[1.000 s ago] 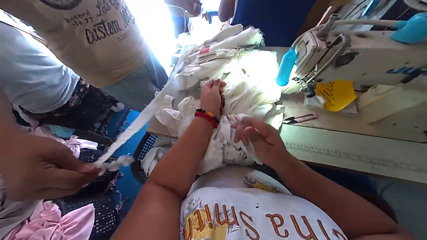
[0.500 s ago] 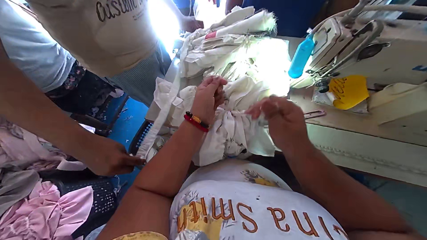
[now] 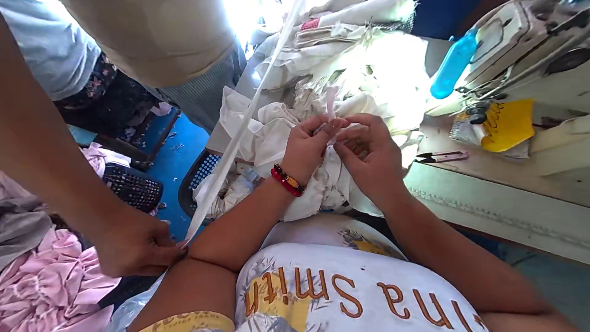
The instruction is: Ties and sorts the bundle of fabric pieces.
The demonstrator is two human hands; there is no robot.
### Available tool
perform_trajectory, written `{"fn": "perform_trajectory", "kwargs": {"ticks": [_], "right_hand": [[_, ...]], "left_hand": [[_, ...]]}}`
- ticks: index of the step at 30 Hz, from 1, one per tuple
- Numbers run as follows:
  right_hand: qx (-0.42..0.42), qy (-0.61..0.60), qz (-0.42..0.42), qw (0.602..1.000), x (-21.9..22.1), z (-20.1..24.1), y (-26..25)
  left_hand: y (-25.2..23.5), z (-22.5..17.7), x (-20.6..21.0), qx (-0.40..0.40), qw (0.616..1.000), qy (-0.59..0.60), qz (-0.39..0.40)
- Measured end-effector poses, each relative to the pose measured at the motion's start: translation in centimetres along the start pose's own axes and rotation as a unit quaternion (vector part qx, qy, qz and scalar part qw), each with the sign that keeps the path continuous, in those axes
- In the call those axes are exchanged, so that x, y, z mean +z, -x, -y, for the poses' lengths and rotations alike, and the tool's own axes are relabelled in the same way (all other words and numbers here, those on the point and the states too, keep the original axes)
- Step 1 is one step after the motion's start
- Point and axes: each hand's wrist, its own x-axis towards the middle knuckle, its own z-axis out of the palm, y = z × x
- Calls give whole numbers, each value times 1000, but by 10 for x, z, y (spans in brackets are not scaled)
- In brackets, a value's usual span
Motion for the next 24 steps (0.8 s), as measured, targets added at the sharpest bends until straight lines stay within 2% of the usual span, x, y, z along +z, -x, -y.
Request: {"fn": "perform_trajectory", "kwargs": {"ticks": [3,7,9,11,14,17,19,22,24], "right_hand": [[22,36,-18,999,8,-3,-2],[27,8,-38,999,9,-11,-8],[45,0,-17,999,8,-10,-10],[23,42,12,999,9,-9,-12],[-35,106,87,990,3,-10,-17],[-31,103,137,985,-3,-13,-24],[29,63,120,990,-4,-8,-24],[92,1,126,988,-9,-8,-24],[89,-27,174,980,-16,-13,-28]], "left_hand": [[2,6,5,22,1000,9,-15],[21,7,0,18,998,-31,-60],[34,10,-3,60,996,-19,-63],[36,16,-1,127,991,-25,-40],[19,2,7,202,970,-128,38],[-10,-21,6,184,962,-158,130],[-8,-34,3,114,972,-128,158],[7,-29,-10,38,976,-182,113],[-1,-11,-22,12,952,-284,116]]}}
